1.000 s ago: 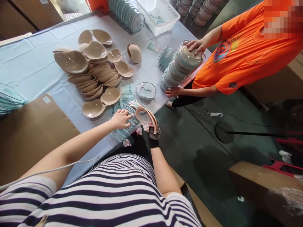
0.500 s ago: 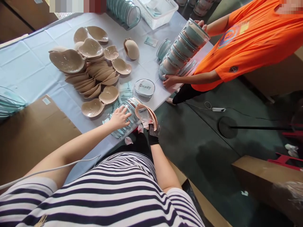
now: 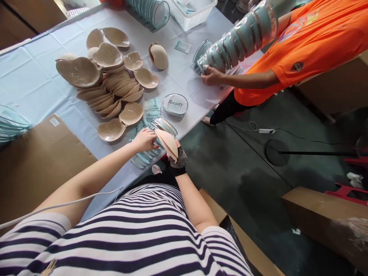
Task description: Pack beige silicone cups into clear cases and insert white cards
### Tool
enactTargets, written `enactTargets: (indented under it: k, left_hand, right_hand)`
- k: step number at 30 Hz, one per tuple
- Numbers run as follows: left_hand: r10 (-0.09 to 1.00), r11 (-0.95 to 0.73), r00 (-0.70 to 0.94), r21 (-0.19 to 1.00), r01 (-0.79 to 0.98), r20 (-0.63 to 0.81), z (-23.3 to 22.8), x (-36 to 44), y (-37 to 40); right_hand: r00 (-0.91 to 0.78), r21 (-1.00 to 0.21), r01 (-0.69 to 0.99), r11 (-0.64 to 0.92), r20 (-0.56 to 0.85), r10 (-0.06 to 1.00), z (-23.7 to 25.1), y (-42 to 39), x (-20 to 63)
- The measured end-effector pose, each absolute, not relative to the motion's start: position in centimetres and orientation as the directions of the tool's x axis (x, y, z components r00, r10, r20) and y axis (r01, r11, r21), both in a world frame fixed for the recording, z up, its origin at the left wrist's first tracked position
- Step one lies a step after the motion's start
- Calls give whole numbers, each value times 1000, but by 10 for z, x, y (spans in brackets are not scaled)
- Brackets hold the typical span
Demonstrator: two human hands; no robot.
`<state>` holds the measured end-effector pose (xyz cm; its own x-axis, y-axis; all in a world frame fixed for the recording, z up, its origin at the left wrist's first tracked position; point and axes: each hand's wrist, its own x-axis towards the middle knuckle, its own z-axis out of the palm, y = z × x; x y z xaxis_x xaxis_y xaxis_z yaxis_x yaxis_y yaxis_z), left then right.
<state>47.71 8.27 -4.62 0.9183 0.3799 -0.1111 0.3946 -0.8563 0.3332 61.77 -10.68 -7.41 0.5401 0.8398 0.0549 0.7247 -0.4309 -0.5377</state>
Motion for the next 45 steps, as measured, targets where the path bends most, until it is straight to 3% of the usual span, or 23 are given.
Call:
enactTargets:
  k: [4,7,12,17,23,25,28,33,38,45]
  left_hand:
    - [375,-765,922,530,367,-97,-49,477,98]
    - [435,-734,900,564,378,-38,-50,473,99]
    - [513,-714,854,598,365,91,-50,470,91]
    - [610,-558,792,704,440,-12,-57,466,92]
    - [502,-556,857,718,419,-111,-62,460,94]
    - [545,-546,825,684,484,-148,-61,457,94]
    - [635,-454,736,657,602,-235,-60,450,94]
    - [592,-387,783,786,482,-189,-63,440,94]
    - [611,-377,743,725,576,-273,-69,437,94]
    - [625,-402,735,699,592,-263,-69,436,89]
  right_hand:
    - [524,-574,738,-355,155,838,-74,-106,606]
    - [462,-557,771,-309,156,873,-71,-116,604]
    - [402,-530,773,-350,-17,915,-62,-129,608]
    - [343,-532,745,-403,-212,915,-43,-111,611]
    - [166,-531,765,-365,-385,908,-34,-55,609]
    - [196,-455,792,-406,-440,876,-33,-50,606]
    - [260,-377,831,-409,-387,885,-33,-63,602]
    - [251,-411,829,-380,-334,908,-45,-73,603]
    - [261,-420,796,-436,-412,873,-65,-54,599]
    - [304,-416,729,-543,-515,802,-71,-41,595]
